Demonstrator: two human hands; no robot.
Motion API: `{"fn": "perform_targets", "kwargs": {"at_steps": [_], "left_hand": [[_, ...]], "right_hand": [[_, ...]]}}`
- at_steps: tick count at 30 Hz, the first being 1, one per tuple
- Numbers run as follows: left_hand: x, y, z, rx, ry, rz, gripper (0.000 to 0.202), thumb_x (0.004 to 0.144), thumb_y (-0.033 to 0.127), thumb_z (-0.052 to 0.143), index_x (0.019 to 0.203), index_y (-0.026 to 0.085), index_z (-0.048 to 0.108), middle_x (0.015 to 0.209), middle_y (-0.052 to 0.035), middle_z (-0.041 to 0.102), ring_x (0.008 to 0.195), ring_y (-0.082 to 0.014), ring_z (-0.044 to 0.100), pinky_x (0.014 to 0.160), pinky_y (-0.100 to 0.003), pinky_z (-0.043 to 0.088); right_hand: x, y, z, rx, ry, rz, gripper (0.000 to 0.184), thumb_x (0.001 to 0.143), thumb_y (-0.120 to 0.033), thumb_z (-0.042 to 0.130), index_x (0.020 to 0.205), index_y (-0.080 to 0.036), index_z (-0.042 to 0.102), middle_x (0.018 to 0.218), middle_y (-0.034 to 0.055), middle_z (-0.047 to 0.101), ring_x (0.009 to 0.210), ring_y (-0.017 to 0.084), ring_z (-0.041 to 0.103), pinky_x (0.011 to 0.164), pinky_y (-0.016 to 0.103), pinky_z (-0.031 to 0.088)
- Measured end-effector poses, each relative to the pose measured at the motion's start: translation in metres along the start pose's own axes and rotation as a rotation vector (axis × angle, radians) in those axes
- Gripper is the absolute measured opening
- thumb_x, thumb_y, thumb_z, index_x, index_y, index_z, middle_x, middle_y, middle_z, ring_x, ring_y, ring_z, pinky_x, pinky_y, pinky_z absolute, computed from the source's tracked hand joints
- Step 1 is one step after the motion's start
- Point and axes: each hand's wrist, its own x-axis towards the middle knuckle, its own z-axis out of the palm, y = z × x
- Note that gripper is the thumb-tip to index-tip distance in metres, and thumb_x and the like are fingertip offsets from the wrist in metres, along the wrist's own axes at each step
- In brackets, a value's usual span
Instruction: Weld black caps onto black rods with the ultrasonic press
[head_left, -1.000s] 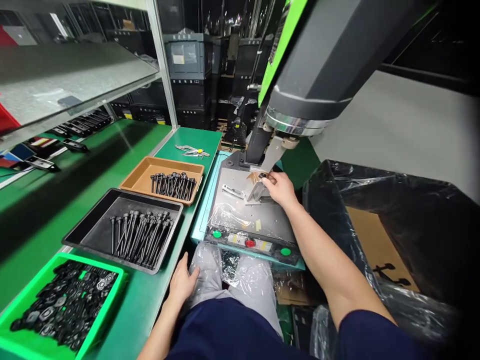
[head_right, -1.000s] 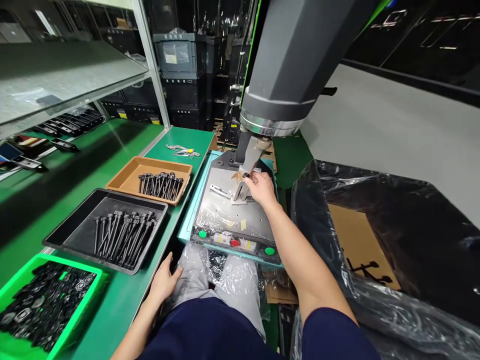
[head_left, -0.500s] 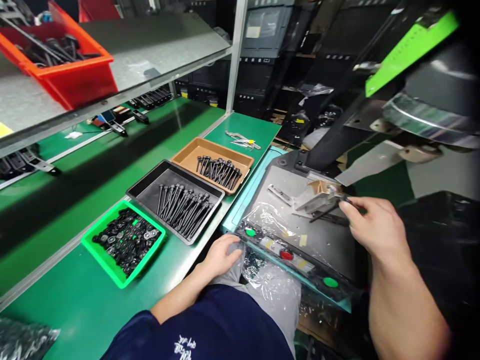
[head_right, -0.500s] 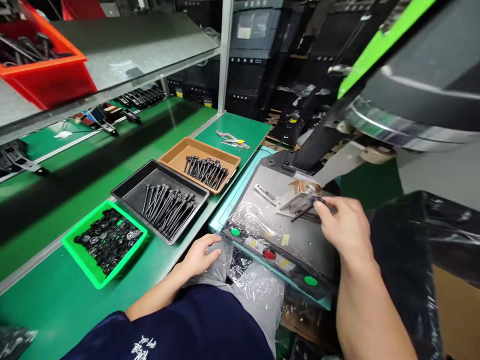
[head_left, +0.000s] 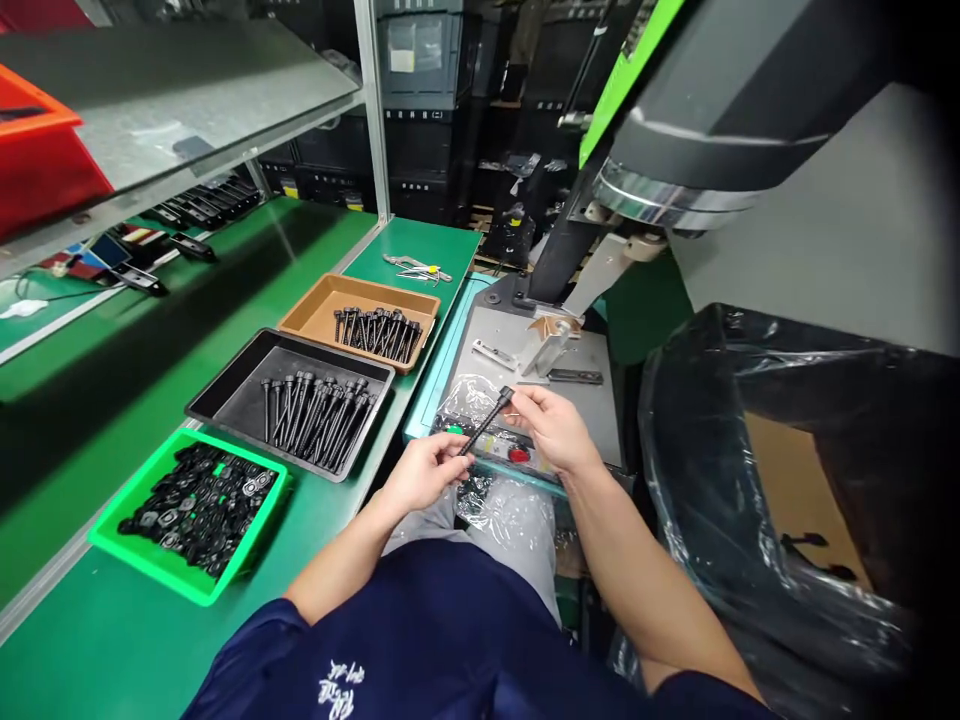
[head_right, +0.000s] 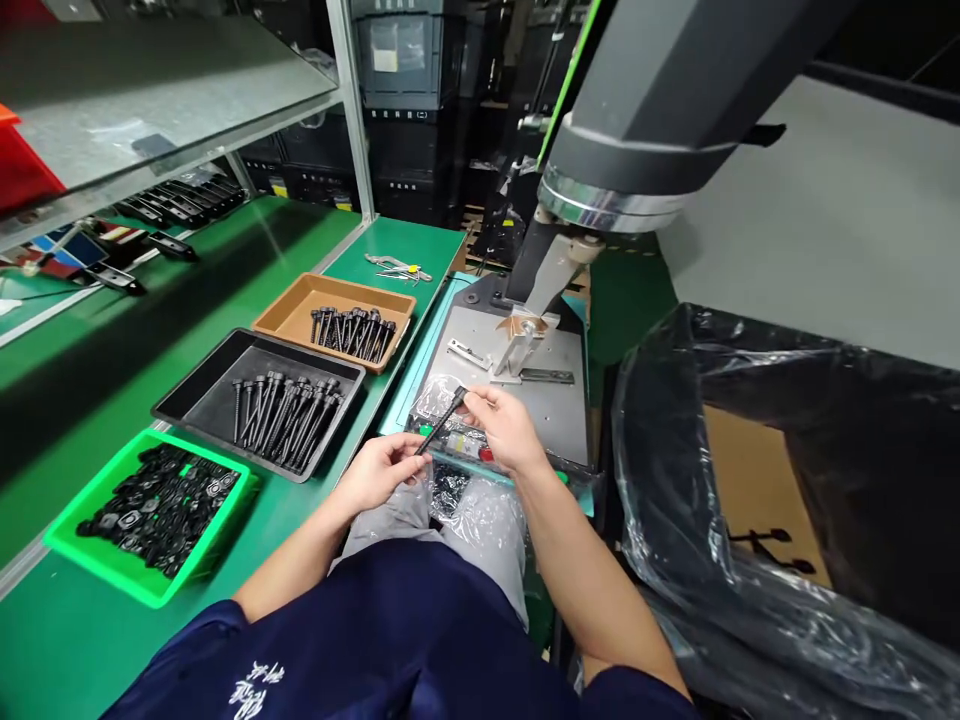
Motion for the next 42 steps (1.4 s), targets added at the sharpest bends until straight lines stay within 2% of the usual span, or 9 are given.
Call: {"fn": "perform_targets", "kwargs": {"at_steps": [3,8,13,17,20,23,28,32,42], "left_hand": [[-0.007,-0.001,-0.009,-0.235,-0.067,-0.129,0.057,0.071,0.049,0.079,0.11,0.011,0.063,0.097,-0.0134,0.073,0.071,-0.0174,0.07,0.064,-0.028,0.056],[-0.024,-0.004,-0.023,-0.343,-0.109,-0.225,0.055,0.068,0.049,0.082,0.102,0.01,0.065,0.097,-0.0156,0.074,0.073,-0.0196,0.072,0.065,-0.028,0.056],[-0.041,-0.007,-0.034,-0.216,-0.01,-0.091,0.043,0.073,0.043,0.08,0.098,0.01,0.067,0.09,-0.0118,0.074,0.075,-0.0162,0.07,0.068,-0.025,0.051],[-0.057,0.009,-0.059,-0.043,0.059,-0.114,0.029,0.076,0.039,0.074,0.086,0.013,0.064,0.081,-0.0073,0.072,0.072,-0.0165,0.068,0.064,-0.025,0.05],[-0.069,0.03,-0.108,0.146,0.225,-0.135,0.022,0.079,0.034,0.069,0.084,0.014,0.063,0.076,-0.0054,0.071,0.068,-0.0149,0.065,0.061,-0.024,0.048],[-0.07,0.044,-0.178,0.343,0.475,-0.168,0.016,0.08,0.027,0.068,0.084,0.012,0.063,0.073,-0.0042,0.07,0.063,-0.0125,0.062,0.06,-0.023,0.048],[-0.05,0.043,-0.27,0.564,0.701,-0.452,0.012,0.077,0.019,0.073,0.076,0.011,0.064,0.058,0.0015,0.058,0.055,-0.0091,0.055,0.063,-0.023,0.05],[-0.031,0.026,-0.29,0.655,0.724,-0.583,0.015,0.073,0.014,0.076,0.068,0.011,0.062,0.054,0.0018,0.055,0.053,-0.0096,0.052,0.064,-0.026,0.051],[-0.017,0.004,-0.288,0.915,0.569,-0.746,0.016,0.064,0.016,0.081,0.064,0.014,0.065,0.064,-0.0071,0.067,0.08,-0.023,0.069,0.08,-0.031,0.052]], "right_hand": [[0.002,0.002,0.008,0.112,-0.037,0.043,0.051,0.062,-0.06,0.086,0.082,-0.02,0.064,0.079,0.0019,0.066,0.076,0.019,0.065,0.068,0.03,0.055],[0.005,0.009,0.035,0.256,-0.261,0.12,0.053,0.062,-0.052,0.088,0.097,-0.02,0.064,0.086,0.0025,0.069,0.068,0.015,0.064,0.054,0.024,0.053],[-0.002,0.021,0.074,0.136,-0.307,0.071,0.051,0.061,-0.05,0.089,0.094,-0.018,0.067,0.08,0.0037,0.068,0.063,0.016,0.063,0.052,0.026,0.055],[-0.008,0.019,0.091,0.077,-0.442,0.096,0.06,0.061,-0.05,0.089,0.106,-0.018,0.065,0.088,0.0054,0.068,0.069,0.018,0.066,0.057,0.03,0.058],[-0.009,0.015,0.081,0.039,-0.449,0.099,0.066,0.068,-0.054,0.085,0.119,-0.021,0.06,0.101,0.0092,0.069,0.079,0.022,0.069,0.06,0.032,0.059],[-0.01,0.017,0.061,-0.002,-0.389,0.095,0.064,0.071,-0.059,0.081,0.116,-0.02,0.06,0.099,0.0107,0.07,0.078,0.023,0.069,0.06,0.032,0.059],[-0.019,0.027,0.037,-0.029,-0.364,0.157,0.064,0.067,-0.061,0.083,0.11,-0.019,0.061,0.095,0.0121,0.071,0.078,0.023,0.068,0.059,0.03,0.058],[-0.026,0.031,0.024,-0.08,-0.336,0.172,0.065,0.066,-0.063,0.084,0.109,-0.019,0.062,0.097,0.0138,0.071,0.078,0.025,0.068,0.06,0.032,0.059],[-0.044,0.039,-0.033,-0.252,-0.17,0.233,0.048,0.064,-0.069,0.077,0.099,-0.036,0.068,0.103,0.0167,0.07,0.087,0.038,0.069,0.071,0.052,0.061]]}}
